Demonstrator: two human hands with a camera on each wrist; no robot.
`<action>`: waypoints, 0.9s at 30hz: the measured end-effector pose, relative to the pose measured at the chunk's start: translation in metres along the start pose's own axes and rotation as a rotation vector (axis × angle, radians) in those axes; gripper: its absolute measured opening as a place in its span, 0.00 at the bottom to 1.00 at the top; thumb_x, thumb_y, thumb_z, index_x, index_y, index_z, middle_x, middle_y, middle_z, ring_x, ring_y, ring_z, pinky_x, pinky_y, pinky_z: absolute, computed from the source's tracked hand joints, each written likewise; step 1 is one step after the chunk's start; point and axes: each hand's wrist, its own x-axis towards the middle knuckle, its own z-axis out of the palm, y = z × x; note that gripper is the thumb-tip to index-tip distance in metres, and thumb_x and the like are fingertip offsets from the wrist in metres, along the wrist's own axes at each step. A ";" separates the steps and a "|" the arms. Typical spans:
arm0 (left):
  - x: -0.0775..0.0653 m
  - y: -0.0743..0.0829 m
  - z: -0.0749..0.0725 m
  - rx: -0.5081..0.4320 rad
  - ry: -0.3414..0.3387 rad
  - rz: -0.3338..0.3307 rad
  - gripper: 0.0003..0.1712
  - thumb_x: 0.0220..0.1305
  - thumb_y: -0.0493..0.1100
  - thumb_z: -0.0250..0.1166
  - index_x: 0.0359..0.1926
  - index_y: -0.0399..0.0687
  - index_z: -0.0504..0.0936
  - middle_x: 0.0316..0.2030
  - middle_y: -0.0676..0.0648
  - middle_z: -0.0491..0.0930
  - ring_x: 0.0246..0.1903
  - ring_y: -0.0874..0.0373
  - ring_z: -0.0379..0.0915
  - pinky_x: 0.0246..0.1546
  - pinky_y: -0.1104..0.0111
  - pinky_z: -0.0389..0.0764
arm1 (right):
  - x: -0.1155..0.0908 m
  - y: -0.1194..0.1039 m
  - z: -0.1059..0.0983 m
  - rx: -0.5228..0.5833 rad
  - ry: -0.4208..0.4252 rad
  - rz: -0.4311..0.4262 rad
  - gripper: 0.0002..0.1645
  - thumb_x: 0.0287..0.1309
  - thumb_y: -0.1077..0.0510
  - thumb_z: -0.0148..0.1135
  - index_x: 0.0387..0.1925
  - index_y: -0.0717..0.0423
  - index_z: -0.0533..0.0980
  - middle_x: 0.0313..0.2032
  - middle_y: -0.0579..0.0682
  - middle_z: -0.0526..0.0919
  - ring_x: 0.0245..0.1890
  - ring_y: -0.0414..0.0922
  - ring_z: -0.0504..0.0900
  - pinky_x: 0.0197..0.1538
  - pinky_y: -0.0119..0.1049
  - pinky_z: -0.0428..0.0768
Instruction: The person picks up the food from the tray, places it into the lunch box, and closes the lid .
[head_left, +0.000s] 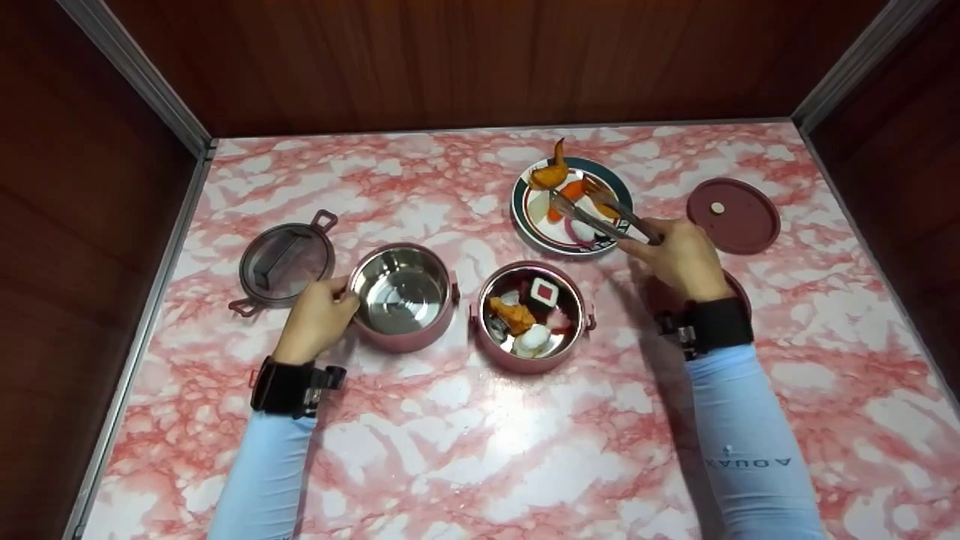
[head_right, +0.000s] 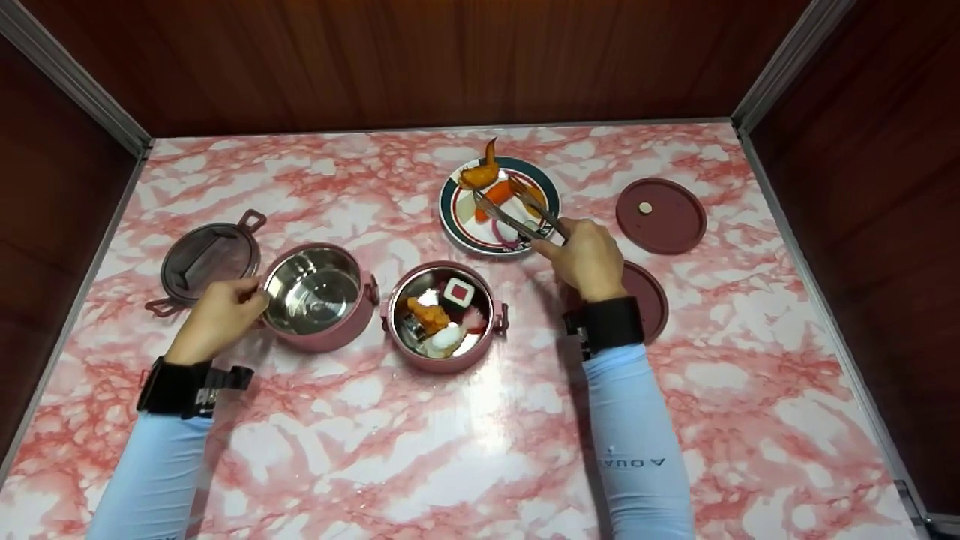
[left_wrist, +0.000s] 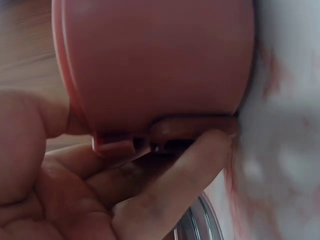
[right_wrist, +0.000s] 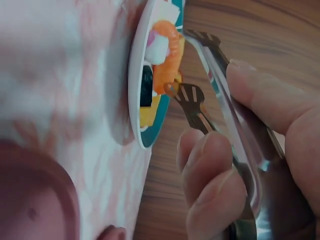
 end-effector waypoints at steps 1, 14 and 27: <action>-0.002 -0.001 -0.001 -0.002 -0.008 0.002 0.23 0.68 0.39 0.54 0.62 0.36 0.77 0.44 0.38 0.83 0.35 0.51 0.75 0.38 0.63 0.74 | 0.002 -0.001 -0.003 -0.014 -0.012 -0.002 0.27 0.59 0.40 0.68 0.49 0.55 0.84 0.34 0.57 0.84 0.37 0.55 0.79 0.41 0.52 0.72; -0.018 -0.007 -0.002 -0.022 -0.022 0.050 0.23 0.65 0.37 0.57 0.60 0.35 0.79 0.37 0.41 0.83 0.22 0.58 0.71 0.26 0.69 0.72 | 0.021 -0.020 -0.027 -0.085 -0.139 -0.014 0.24 0.59 0.36 0.66 0.38 0.53 0.83 0.18 0.49 0.77 0.21 0.47 0.74 0.24 0.40 0.67; -0.006 -0.015 -0.018 -0.158 -0.201 -0.076 0.23 0.70 0.48 0.62 0.57 0.37 0.81 0.43 0.39 0.85 0.33 0.53 0.82 0.37 0.64 0.83 | 0.018 -0.041 -0.020 -0.140 -0.105 0.089 0.34 0.58 0.33 0.64 0.29 0.63 0.83 0.23 0.54 0.80 0.25 0.53 0.76 0.27 0.43 0.70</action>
